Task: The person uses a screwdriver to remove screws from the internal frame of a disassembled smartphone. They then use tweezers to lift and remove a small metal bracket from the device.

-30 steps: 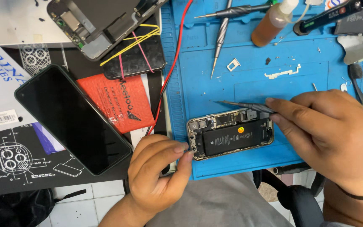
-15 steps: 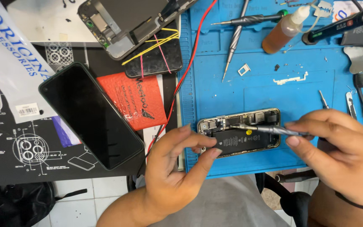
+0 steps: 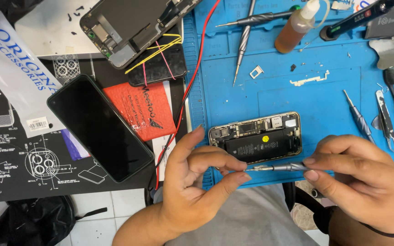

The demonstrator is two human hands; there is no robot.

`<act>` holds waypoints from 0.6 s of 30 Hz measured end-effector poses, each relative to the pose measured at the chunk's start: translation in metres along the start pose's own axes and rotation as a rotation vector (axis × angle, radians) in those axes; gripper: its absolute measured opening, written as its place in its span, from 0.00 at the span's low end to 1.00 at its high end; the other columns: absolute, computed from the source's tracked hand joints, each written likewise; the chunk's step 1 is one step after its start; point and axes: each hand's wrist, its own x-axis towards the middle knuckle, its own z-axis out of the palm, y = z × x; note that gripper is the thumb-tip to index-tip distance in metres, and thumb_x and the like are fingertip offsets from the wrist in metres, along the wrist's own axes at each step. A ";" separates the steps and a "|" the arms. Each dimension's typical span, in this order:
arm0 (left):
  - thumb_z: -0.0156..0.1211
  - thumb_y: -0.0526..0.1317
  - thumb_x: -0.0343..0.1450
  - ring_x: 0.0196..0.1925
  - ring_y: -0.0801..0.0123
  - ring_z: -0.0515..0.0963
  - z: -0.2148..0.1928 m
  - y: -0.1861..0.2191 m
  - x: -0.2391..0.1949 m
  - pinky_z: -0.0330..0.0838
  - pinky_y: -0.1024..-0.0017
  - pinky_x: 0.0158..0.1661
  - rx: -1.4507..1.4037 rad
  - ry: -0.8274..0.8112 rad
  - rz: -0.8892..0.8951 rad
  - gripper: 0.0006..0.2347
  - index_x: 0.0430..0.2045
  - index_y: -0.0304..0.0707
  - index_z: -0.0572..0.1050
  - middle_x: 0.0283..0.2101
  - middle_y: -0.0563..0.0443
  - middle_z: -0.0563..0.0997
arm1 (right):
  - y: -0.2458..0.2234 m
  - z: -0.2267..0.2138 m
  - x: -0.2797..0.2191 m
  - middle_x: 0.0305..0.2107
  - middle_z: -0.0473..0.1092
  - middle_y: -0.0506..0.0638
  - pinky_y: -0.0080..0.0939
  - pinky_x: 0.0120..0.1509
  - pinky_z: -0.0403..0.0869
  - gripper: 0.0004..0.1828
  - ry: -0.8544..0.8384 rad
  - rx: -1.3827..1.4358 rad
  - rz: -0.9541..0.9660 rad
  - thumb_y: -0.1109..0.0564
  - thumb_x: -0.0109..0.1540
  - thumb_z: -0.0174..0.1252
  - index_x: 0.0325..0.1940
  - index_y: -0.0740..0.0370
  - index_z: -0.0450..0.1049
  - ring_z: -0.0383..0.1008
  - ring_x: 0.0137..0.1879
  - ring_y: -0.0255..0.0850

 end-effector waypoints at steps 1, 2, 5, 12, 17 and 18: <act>0.71 0.22 0.72 0.42 0.72 0.81 0.000 0.000 -0.001 0.77 0.76 0.47 0.003 -0.002 -0.002 0.40 0.76 0.38 0.48 0.43 0.44 0.83 | 0.001 0.000 0.000 0.38 0.74 0.55 0.30 0.35 0.72 0.16 -0.010 0.031 -0.008 0.69 0.53 0.68 0.45 0.69 0.77 0.74 0.34 0.34; 0.71 0.22 0.72 0.42 0.72 0.81 0.000 0.000 -0.001 0.77 0.76 0.47 0.005 -0.004 -0.004 0.40 0.75 0.38 0.48 0.43 0.44 0.83 | 0.002 0.000 0.000 0.38 0.74 0.55 0.29 0.34 0.71 0.15 -0.021 0.062 -0.017 0.69 0.54 0.68 0.45 0.68 0.78 0.74 0.33 0.33; 0.71 0.22 0.72 0.41 0.72 0.82 0.000 -0.001 -0.001 0.77 0.76 0.46 0.038 -0.014 0.023 0.41 0.76 0.39 0.48 0.43 0.46 0.83 | 0.003 -0.001 -0.002 0.39 0.73 0.55 0.27 0.30 0.71 0.15 -0.036 0.114 -0.008 0.70 0.55 0.67 0.45 0.69 0.78 0.74 0.30 0.30; 0.71 0.22 0.70 0.41 0.68 0.82 -0.002 0.003 0.003 0.78 0.75 0.47 0.116 -0.053 0.087 0.45 0.78 0.43 0.43 0.39 0.47 0.84 | 0.002 -0.001 -0.002 0.36 0.74 0.54 0.28 0.31 0.71 0.15 -0.013 0.117 -0.052 0.69 0.55 0.67 0.45 0.69 0.77 0.74 0.34 0.35; 0.70 0.23 0.72 0.41 0.68 0.82 -0.002 0.006 0.005 0.79 0.75 0.46 0.171 -0.088 0.097 0.49 0.79 0.44 0.35 0.38 0.47 0.85 | 0.005 -0.003 -0.002 0.35 0.74 0.54 0.33 0.36 0.72 0.15 -0.051 0.104 -0.064 0.68 0.54 0.68 0.45 0.69 0.77 0.75 0.37 0.38; 0.70 0.23 0.72 0.41 0.68 0.82 -0.002 0.006 0.005 0.80 0.75 0.46 0.180 -0.088 0.105 0.49 0.79 0.45 0.34 0.38 0.47 0.85 | 0.006 -0.003 -0.002 0.35 0.74 0.54 0.33 0.37 0.71 0.15 -0.057 0.102 -0.056 0.68 0.54 0.68 0.44 0.69 0.78 0.75 0.37 0.38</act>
